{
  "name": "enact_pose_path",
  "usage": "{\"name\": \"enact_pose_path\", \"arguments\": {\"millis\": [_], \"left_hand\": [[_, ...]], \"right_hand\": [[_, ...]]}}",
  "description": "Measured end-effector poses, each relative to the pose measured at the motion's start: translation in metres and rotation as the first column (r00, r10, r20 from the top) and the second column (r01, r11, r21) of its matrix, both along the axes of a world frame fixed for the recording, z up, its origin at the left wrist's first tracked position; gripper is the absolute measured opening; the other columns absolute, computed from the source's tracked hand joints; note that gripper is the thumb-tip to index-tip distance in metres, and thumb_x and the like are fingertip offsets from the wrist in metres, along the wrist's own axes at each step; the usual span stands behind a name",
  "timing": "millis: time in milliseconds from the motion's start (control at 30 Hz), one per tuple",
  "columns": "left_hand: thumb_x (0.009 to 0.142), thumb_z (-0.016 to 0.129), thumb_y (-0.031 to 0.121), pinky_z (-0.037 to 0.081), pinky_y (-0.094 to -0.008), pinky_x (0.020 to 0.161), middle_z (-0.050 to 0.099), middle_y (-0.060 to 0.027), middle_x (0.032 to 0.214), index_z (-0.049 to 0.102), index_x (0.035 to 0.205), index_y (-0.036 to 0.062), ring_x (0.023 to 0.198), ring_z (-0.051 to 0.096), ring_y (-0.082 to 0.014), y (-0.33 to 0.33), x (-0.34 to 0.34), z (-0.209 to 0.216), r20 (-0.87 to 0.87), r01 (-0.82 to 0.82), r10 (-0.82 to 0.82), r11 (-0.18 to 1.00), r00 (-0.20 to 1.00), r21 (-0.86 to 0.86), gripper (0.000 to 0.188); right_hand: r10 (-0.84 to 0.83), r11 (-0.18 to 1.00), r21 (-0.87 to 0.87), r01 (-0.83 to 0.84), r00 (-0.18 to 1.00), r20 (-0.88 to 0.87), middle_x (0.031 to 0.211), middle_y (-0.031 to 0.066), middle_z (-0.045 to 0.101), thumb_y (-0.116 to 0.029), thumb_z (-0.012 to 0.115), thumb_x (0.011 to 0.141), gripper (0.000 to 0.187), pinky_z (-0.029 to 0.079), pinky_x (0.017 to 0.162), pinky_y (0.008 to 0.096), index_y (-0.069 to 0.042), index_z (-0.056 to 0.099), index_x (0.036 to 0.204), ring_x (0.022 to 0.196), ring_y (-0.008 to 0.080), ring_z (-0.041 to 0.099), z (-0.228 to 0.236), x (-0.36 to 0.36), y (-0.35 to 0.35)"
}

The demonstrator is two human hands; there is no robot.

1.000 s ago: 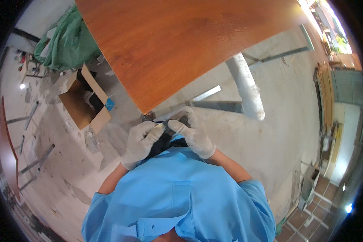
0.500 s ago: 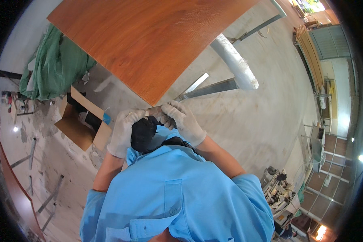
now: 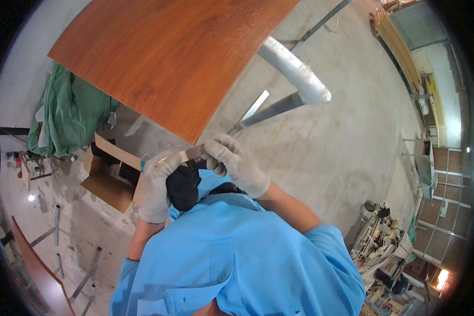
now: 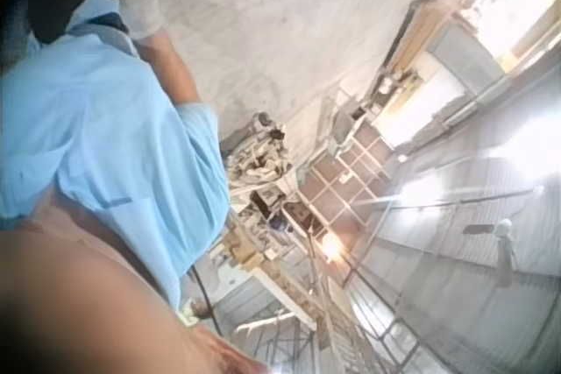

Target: The person scrapes the surface of a wooden table with a metal scraper and wipes it with a black cloth. The person repeatedly scrapes and wipes different sections of the table surface.

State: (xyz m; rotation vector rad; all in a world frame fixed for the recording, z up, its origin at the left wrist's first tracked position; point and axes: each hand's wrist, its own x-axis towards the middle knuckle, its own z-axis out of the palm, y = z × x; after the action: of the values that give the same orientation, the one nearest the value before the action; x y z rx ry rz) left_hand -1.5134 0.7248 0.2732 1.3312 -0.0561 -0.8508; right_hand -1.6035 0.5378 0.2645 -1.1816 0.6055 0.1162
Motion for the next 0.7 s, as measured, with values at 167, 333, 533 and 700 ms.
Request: {"name": "enact_pose_path", "arguments": {"millis": [167, 333, 533, 700], "left_hand": [[0.099, 0.067, 0.025, 0.044, -0.0247, 0.064, 0.065, 0.0002, 0.077, 0.073, 0.089, -0.0019, 0.071, 0.057, -0.0077, -0.004, 0.001, 0.006, 0.006, -0.021, 0.020, 0.999, 1.000, 0.034, 0.029], [0.099, 0.070, 0.027, 0.041, -0.0253, 0.063, 0.063, 0.0015, 0.076, 0.075, 0.090, -0.0020, 0.071, 0.054, -0.0061, -0.001, 0.014, -0.014, 0.213, 0.112, -0.112, 0.994, 0.971, 0.010, 0.030], [0.098, 0.070, 0.027, 0.042, -0.0266, 0.063, 0.064, 0.0009, 0.076, 0.075, 0.090, -0.0023, 0.071, 0.055, -0.0070, 0.005, 0.013, -0.027, 0.273, 0.123, -0.135, 0.991, 0.953, 0.059, 0.031], [0.099, 0.070, 0.027, 0.042, -0.0266, 0.063, 0.064, 0.0008, 0.076, 0.075, 0.091, -0.0028, 0.072, 0.055, -0.0070, 0.005, 0.011, -0.031, 0.248, 0.097, -0.114, 0.992, 0.962, 0.080, 0.031]], "right_hand": [[0.011, 1.000, -0.022, -0.013, 0.996, -0.087, 0.073, 0.0017, 0.062, -0.036, 0.059, 0.105, 0.035, 0.043, 0.056, 0.0242, -0.005, 0.066, 0.091, 0.063, 0.0077, 0.055, 0.003, -0.003, 0.000], [-0.028, 0.999, -0.039, 0.032, 0.997, 0.079, 0.074, 0.0022, 0.065, -0.038, 0.062, 0.105, 0.038, 0.045, 0.057, 0.0237, -0.004, 0.068, 0.091, 0.065, 0.0076, 0.058, -0.017, -0.004, 0.002], [0.004, 0.989, -0.151, 0.009, 0.996, 0.088, 0.076, 0.0026, 0.067, -0.036, 0.062, 0.105, 0.037, 0.047, 0.059, 0.0237, -0.002, 0.069, 0.093, 0.066, 0.0075, 0.058, -0.022, -0.004, -0.001], [0.016, 0.985, -0.171, 0.004, 0.993, 0.116, 0.077, 0.0029, 0.067, -0.034, 0.061, 0.106, 0.036, 0.048, 0.061, 0.0238, -0.001, 0.070, 0.095, 0.067, 0.0076, 0.059, -0.024, -0.005, 0.004]]}}
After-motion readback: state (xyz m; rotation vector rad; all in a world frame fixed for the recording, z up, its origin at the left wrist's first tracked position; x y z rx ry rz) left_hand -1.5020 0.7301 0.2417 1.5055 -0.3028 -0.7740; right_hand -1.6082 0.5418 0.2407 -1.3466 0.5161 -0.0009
